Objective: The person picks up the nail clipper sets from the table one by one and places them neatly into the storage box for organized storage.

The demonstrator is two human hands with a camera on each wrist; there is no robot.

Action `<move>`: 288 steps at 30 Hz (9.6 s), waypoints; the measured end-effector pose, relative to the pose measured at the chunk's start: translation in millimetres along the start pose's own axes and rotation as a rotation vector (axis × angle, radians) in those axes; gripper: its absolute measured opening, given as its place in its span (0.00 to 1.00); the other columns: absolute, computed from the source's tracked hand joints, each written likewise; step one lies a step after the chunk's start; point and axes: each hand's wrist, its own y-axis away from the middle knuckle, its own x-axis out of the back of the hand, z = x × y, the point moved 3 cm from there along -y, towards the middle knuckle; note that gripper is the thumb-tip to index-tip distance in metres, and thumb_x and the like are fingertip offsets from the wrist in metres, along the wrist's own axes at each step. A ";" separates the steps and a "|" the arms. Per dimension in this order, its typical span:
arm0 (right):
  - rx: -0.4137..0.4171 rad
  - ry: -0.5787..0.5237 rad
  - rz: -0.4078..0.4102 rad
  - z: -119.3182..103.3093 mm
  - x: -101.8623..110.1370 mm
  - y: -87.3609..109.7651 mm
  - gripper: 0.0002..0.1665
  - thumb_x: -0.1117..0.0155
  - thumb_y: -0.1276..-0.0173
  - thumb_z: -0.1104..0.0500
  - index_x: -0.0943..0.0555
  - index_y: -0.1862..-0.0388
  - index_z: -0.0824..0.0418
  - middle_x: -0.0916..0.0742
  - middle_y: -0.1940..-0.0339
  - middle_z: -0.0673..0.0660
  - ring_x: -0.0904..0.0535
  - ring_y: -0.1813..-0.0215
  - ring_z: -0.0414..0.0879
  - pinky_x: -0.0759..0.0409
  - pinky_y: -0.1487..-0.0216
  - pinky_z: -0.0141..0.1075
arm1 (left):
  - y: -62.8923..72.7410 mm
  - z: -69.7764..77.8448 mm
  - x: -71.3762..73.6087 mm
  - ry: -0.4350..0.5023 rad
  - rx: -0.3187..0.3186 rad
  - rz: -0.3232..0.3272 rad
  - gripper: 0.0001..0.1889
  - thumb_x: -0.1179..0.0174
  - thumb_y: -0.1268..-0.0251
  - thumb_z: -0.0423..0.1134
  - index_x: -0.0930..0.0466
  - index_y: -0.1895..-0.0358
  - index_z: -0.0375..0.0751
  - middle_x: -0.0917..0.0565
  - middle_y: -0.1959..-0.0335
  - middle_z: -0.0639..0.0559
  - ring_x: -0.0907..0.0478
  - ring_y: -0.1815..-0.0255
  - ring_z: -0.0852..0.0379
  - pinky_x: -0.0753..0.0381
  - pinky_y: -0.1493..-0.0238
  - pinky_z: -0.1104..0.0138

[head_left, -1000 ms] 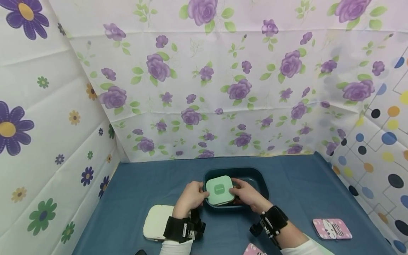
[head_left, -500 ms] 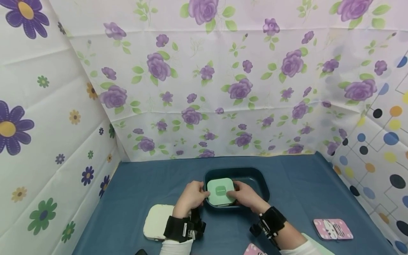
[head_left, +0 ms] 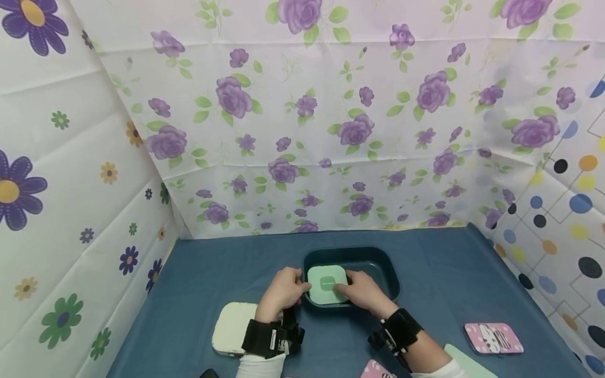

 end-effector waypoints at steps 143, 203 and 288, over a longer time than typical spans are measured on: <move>-0.320 -0.179 0.232 70.0 95.6 62.3 0.23 0.42 0.15 0.48 0.19 0.43 0.68 0.17 0.61 0.60 0.21 0.61 0.53 0.24 0.62 0.43 | 84.5 -64.3 97.0 -0.413 0.068 -0.389 0.68 0.07 0.67 0.41 0.38 0.15 0.38 0.30 0.36 0.37 0.30 0.40 0.37 0.24 0.45 0.42; -0.333 -0.157 0.239 64.3 91.3 61.2 0.24 0.43 0.14 0.49 0.21 0.38 0.68 0.15 0.52 0.65 0.17 0.55 0.55 0.21 0.58 0.47 | 96.4 -74.8 113.4 -0.008 0.168 -0.208 0.21 0.42 0.17 0.54 0.25 0.45 0.38 0.21 0.61 0.44 0.22 0.66 0.46 0.24 0.64 0.56; -0.327 -0.150 0.261 65.6 92.7 63.1 0.20 0.43 0.14 0.49 0.20 0.44 0.66 0.17 0.58 0.62 0.22 0.59 0.54 0.26 0.63 0.44 | -19.8 40.4 -53.8 0.693 0.188 0.088 0.39 0.43 0.16 0.53 0.44 0.20 0.27 0.21 0.39 0.36 0.14 0.52 0.56 0.16 0.46 0.59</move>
